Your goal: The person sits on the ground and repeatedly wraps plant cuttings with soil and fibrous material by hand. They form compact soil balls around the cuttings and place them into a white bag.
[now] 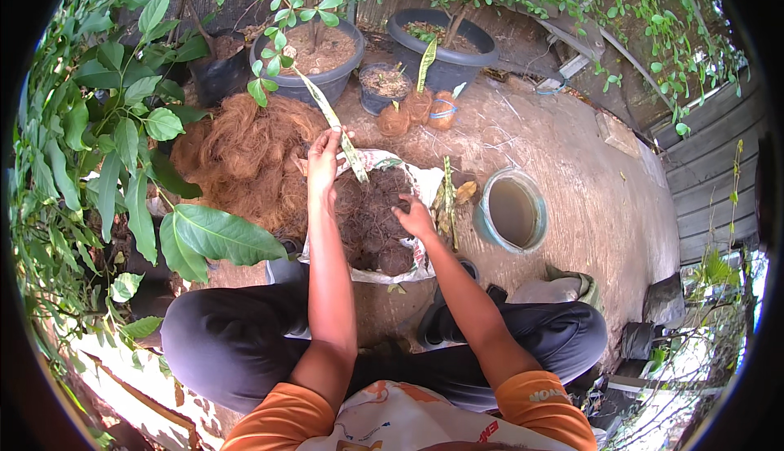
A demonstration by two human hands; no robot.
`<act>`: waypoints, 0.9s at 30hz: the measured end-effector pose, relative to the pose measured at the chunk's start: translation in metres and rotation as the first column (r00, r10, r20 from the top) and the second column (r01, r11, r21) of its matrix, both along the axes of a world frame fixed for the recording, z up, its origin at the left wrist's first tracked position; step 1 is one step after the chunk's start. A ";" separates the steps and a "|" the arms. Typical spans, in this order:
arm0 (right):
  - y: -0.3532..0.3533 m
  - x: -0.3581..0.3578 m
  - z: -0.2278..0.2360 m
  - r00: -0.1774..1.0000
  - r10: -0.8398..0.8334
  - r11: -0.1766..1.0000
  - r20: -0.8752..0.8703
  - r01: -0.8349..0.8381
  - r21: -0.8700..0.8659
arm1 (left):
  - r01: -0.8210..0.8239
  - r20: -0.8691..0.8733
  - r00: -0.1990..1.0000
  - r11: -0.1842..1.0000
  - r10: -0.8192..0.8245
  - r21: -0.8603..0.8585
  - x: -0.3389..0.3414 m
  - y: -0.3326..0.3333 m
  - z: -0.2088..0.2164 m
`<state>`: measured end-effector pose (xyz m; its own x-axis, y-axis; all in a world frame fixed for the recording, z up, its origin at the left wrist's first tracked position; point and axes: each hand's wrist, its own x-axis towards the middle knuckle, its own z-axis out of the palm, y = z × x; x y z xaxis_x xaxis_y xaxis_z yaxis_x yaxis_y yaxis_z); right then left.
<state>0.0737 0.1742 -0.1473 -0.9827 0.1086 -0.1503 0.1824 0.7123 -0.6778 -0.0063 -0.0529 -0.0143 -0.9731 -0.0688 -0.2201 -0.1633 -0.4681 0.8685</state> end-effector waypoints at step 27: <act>0.004 0.034 0.014 0.966 0.227 0.883 0.123 -0.257 0.392 | -0.013 0.022 1.000 1.000 0.013 0.004 -0.001 -0.007 0.005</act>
